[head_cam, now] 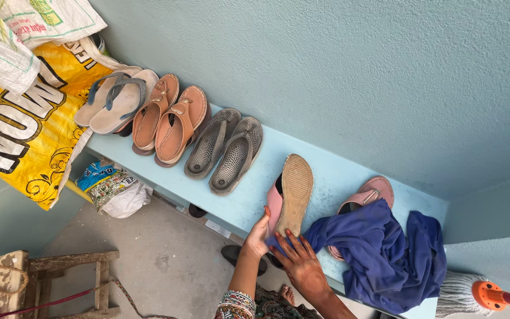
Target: The person wipes a pair of pink sandals with a blue cloth on a light blue shelf, then picks up a pair of black shoes from the floor and wipes them with the same cloth.
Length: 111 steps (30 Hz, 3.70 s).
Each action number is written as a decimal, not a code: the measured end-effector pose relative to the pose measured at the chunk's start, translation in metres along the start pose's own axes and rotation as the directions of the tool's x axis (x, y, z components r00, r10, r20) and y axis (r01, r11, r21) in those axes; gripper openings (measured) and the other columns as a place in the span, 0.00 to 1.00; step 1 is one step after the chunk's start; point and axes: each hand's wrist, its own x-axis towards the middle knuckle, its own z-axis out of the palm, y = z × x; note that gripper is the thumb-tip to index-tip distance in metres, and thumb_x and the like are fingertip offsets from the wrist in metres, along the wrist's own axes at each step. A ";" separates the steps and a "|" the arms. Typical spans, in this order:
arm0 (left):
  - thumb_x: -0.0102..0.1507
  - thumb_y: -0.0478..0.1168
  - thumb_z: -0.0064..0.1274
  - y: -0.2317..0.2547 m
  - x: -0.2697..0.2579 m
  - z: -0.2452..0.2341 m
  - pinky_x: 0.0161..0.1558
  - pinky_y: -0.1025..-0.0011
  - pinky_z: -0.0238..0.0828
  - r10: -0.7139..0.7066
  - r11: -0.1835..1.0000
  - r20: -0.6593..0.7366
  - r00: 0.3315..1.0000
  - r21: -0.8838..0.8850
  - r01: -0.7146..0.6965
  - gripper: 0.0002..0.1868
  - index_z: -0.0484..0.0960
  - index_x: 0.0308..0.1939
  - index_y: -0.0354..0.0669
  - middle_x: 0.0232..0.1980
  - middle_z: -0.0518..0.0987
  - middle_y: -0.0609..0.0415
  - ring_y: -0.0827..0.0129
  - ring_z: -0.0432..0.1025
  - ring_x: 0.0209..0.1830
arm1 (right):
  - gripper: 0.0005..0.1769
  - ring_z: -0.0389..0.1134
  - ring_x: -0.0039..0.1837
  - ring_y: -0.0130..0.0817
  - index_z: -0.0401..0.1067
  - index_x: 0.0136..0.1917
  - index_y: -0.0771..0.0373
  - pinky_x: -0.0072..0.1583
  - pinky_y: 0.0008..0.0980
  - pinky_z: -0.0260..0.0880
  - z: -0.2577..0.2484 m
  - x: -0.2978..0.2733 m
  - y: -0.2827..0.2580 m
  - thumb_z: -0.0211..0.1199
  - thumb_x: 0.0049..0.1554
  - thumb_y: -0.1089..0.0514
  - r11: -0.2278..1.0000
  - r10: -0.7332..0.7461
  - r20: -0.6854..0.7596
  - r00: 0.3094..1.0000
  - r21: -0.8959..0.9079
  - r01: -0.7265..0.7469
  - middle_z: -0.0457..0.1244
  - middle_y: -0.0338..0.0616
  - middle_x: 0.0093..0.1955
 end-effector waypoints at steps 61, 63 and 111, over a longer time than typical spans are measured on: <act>0.56 0.28 0.56 -0.021 0.007 -0.005 0.54 0.65 0.77 0.313 0.949 0.104 0.944 -0.073 -0.307 0.22 0.79 0.55 0.38 0.47 0.84 0.51 0.66 0.78 0.50 | 0.13 0.71 0.54 0.49 0.73 0.52 0.69 0.55 0.38 0.71 -0.026 0.094 0.104 0.61 0.53 0.75 0.874 0.451 -0.587 0.672 0.442 -0.201 0.67 0.54 0.52; 0.57 0.29 0.58 -0.021 0.009 -0.011 0.54 0.65 0.76 0.277 0.960 0.069 0.958 -0.053 -0.274 0.23 0.79 0.56 0.41 0.48 0.83 0.52 0.67 0.77 0.51 | 0.16 0.70 0.57 0.52 0.74 0.54 0.69 0.59 0.41 0.71 -0.011 0.133 0.130 0.60 0.52 0.76 0.867 0.438 -0.601 0.668 0.478 -0.139 0.67 0.54 0.55; 0.53 0.26 0.53 -0.030 -0.002 0.003 0.54 0.65 0.76 0.333 0.934 -0.043 0.942 -0.123 -0.336 0.30 0.76 0.59 0.52 0.49 0.84 0.53 0.65 0.78 0.50 | 0.36 0.56 0.75 0.57 0.55 0.75 0.71 0.69 0.40 0.63 0.019 0.048 0.077 0.55 0.53 0.68 0.766 0.539 -0.132 0.832 0.489 -0.419 0.49 0.64 0.79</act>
